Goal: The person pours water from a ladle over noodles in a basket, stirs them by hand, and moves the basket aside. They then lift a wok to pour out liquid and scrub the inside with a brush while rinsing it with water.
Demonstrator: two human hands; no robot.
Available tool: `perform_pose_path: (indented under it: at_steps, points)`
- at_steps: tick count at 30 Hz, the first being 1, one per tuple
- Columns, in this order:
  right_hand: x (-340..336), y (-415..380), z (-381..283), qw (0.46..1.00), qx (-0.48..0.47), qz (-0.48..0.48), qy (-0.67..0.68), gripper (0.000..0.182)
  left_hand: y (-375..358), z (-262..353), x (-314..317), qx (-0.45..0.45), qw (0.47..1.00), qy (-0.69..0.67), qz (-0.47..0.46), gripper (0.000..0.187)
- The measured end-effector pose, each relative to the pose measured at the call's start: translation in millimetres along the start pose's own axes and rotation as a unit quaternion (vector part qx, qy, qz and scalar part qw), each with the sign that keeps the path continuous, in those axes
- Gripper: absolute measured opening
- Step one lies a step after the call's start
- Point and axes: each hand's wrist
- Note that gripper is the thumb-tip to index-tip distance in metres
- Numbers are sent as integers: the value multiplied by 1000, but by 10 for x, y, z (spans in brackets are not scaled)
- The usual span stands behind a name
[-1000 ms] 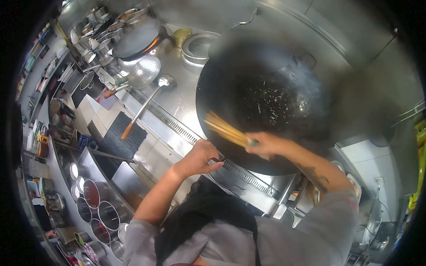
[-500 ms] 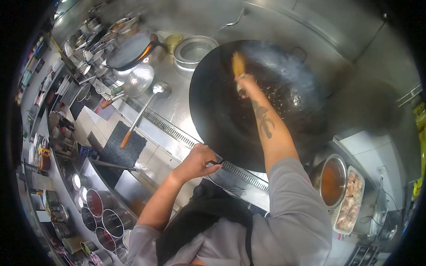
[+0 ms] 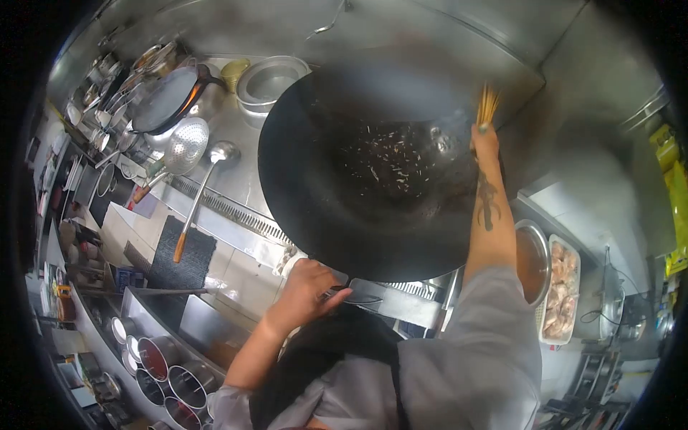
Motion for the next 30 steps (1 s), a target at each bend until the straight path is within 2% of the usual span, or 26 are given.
perform_pose_path:
  at_steps: [2,4,5,7,8,9,12,14,16,18,19,20,21,22,24,27,29,30]
  points:
    - [366,290,146,997,-23,66,39,32,-20,14,12,-5,1000,13,-11,20]
    - [964,366,290,994,-87,-5,58,30,-35,32,15,-7,1000,28,-5,20]
    - [1100,16,-14,987,16,-138,83,32,-48,39,22,-11,999,33,-7,20]
    - [1651,-405,-356,953,44,-300,-20,39,-50,39,36,-12,999,40,-11,20]
    - [1901,-630,-473,910,-77,-406,-10,40,-40,33,43,-11,999,40,-10,19]
    - [1865,-1083,-712,881,-103,-455,78,37,-40,33,53,-10,999,38,-11,19]
    - [1461,-2091,-1228,823,-121,-556,5,36,-10,-38,118,-14,999,40,-18,19]
    - [875,-2341,-1133,796,-150,-583,-60,47,20,-120,173,-11,999,44,-20,19]
    - [286,-2043,-553,765,-143,-620,-100,49,15,-215,230,-7,999,48,-16,19]
    - [-514,-1495,54,795,-56,-532,-288,43,25,-298,273,5,999,38,-5,19]
    - [-961,-1352,113,826,-33,-390,-406,40,40,-297,256,5,999,32,-7,19]
    - [-1197,-837,935,806,-141,-179,-546,34,43,-294,248,4,1000,26,-9,19]
    - [-1614,-824,610,890,-88,-62,-443,33,28,-307,253,15,1000,22,-1,20]
    - [-1933,-534,662,894,-89,-55,-435,36,42,-341,269,26,999,21,10,20]
    - [-2379,-944,-31,965,-6,0,-264,45,17,-328,275,33,999,22,15,20]
    - [-2409,-1387,21,991,-22,2,-131,53,48,-324,270,34,999,33,1,20]
    - [-2274,-1769,-91,987,-32,-18,-156,58,37,-331,287,40,999,36,3,20]
    - [-2188,-1912,-166,977,-39,-31,-209,58,30,-321,290,42,998,38,6,20]
Point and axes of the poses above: each hand's wrist, its own y-axis towards the middle knuckle, its own x-axis out of the palm, z = x × y, and after that the axes turned 5 degrees about -x, right-handed
